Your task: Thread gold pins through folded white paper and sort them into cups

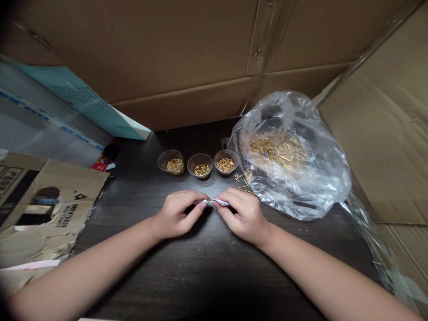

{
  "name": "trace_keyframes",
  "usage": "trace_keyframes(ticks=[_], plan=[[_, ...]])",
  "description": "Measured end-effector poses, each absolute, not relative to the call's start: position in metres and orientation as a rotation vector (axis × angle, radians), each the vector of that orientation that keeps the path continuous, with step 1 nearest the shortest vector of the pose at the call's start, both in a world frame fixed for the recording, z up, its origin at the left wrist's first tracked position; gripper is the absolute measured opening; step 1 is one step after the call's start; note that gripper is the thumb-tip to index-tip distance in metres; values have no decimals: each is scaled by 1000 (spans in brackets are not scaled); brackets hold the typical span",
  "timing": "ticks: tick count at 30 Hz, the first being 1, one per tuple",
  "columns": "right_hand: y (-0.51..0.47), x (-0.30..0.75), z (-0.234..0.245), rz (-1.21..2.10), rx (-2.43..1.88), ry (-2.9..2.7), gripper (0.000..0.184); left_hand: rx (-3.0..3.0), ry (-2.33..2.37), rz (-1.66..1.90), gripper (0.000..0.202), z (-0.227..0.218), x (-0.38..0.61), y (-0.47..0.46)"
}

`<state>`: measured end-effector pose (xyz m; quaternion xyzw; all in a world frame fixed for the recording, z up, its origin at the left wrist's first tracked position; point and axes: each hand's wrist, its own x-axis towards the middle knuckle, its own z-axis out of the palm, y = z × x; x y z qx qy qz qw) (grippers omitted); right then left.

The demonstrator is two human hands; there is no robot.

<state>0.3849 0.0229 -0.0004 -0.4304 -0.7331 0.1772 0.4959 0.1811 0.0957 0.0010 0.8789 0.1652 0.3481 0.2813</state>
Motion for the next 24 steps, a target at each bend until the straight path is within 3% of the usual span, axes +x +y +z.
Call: trace_keyframes(ticks=[5, 11, 13, 16, 18, 24], plan=[[20, 386, 0, 353, -1080, -1747, 14, 2259, 518, 995, 29, 4, 181, 96], [21, 389, 8, 252, -1088, -1737, 13, 2263, 556, 991, 19, 2, 181, 96], [26, 401, 23, 213, -1224, -1689, 6, 2232, 582, 954, 20, 0, 180, 95], [38, 436, 48, 226, -1571, -1424, 25, 2183, 595, 882, 25, -4, 180, 94], [45, 464, 57, 27, -1710, -1205, 31, 2147, 611, 834, 26, -4, 180, 94], [56, 510, 45, -170, -2109, -1553, 30, 2119, 616, 751, 13, -4, 182, 95]])
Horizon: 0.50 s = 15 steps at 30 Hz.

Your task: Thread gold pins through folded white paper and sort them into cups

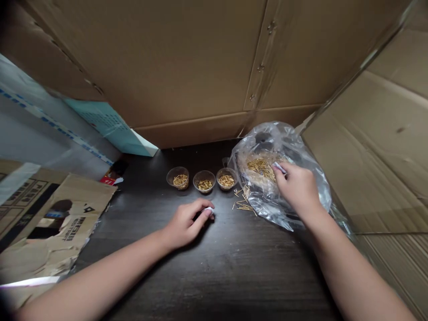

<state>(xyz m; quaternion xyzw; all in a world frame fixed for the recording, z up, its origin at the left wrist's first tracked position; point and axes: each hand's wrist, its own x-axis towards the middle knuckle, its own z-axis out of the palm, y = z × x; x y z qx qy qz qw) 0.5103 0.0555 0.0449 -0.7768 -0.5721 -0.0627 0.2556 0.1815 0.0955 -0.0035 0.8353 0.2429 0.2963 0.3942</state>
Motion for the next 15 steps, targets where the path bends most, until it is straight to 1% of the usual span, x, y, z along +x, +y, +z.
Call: trace_keyframes(ticks=[4, 6, 10, 13, 15], plan=[[65, 496, 58, -306, -2181, -1660, 25, 2098, 625, 714, 14, -6, 182, 97], [73, 481, 72, -260, -2126, -1793, 23, 2103, 634, 707, 14, -6, 182, 97], [96, 443, 96, -39, -1956, -2314, 22, 2119, 658, 726, 14, -5, 182, 98], [112, 416, 105, -86, -1990, -2641, 24, 2120, 669, 715, 14, -6, 182, 97], [122, 403, 107, -109, -2026, -2770, 21, 2122, 663, 703, 16, -7, 183, 97]])
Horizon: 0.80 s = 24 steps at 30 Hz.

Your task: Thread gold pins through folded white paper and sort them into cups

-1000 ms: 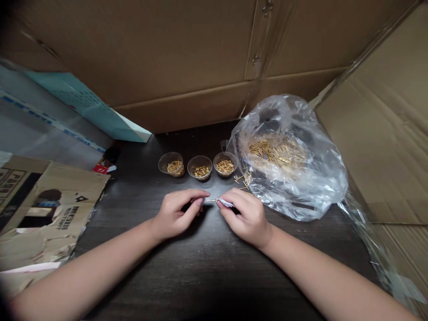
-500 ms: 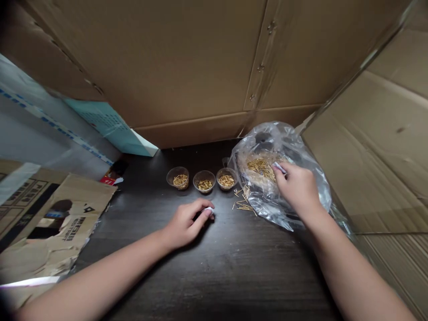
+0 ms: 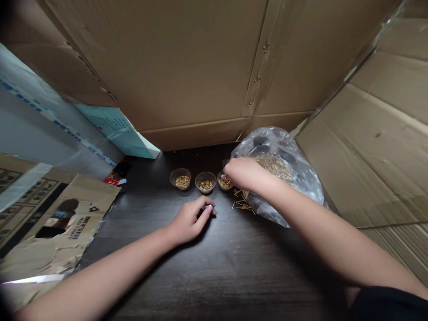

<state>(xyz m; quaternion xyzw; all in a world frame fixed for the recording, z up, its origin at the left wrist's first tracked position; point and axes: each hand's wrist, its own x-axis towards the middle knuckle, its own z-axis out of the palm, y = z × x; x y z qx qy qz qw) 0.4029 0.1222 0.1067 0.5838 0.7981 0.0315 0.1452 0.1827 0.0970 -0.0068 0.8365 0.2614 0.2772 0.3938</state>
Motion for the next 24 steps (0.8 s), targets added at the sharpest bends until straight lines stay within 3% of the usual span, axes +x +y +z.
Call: trace_keyframes(ticks=[6, 24], plan=[[139, 389, 100, 51, 1584, 2284, 11, 2126, 596, 744, 21, -9, 184, 100], [126, 402, 98, 19, 1628, 2295, 16, 2074, 666, 701, 19, -7, 185, 101]])
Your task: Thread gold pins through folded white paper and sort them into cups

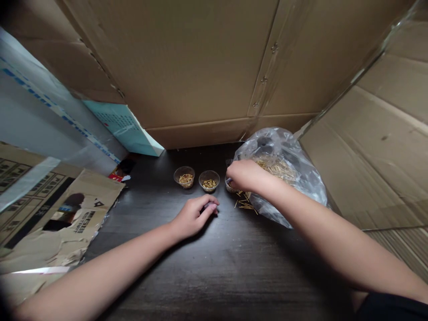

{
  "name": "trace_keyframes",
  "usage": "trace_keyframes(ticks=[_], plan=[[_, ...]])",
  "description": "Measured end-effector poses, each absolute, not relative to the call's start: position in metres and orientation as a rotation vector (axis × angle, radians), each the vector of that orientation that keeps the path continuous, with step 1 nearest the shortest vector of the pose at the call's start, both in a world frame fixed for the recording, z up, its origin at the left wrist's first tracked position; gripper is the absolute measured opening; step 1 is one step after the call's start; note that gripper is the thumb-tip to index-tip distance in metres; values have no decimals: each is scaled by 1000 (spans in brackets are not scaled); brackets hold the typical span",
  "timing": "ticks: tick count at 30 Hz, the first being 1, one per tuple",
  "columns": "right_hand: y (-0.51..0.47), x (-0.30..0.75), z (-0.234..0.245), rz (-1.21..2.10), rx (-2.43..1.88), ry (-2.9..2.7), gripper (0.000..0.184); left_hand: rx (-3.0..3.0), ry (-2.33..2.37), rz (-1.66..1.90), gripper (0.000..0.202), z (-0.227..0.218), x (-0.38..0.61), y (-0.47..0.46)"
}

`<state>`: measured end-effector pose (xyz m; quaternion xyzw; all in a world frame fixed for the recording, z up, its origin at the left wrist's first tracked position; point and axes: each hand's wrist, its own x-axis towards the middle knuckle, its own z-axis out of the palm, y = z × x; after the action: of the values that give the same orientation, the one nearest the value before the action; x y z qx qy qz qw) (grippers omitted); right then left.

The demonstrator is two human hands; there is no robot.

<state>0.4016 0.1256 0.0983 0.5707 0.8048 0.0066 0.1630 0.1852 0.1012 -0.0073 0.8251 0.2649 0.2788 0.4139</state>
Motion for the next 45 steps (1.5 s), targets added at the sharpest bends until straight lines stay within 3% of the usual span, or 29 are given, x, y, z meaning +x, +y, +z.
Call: trace_keyframes(ticks=[14, 30, 36, 40, 42, 45], plan=[[121, 415, 92, -59, 1620, 2395, 12, 2063, 669, 679, 19, -7, 186, 101], [124, 431, 84, -26, 1803, 2417, 21, 2043, 676, 668, 18, -4, 185, 101], [106, 444, 74, -181, 2043, 2678, 21, 2048, 690, 679, 19, -4, 185, 100], [69, 422, 60, -196, 2746, 3006, 18, 2055, 679, 714, 19, -4, 184, 99], [48, 405, 45, -435, 2915, 3095, 14, 2061, 655, 722, 20, -4, 185, 98], [28, 384, 20, -919, 2711, 3213, 8, 1929, 593, 705, 22, -3, 187, 93]])
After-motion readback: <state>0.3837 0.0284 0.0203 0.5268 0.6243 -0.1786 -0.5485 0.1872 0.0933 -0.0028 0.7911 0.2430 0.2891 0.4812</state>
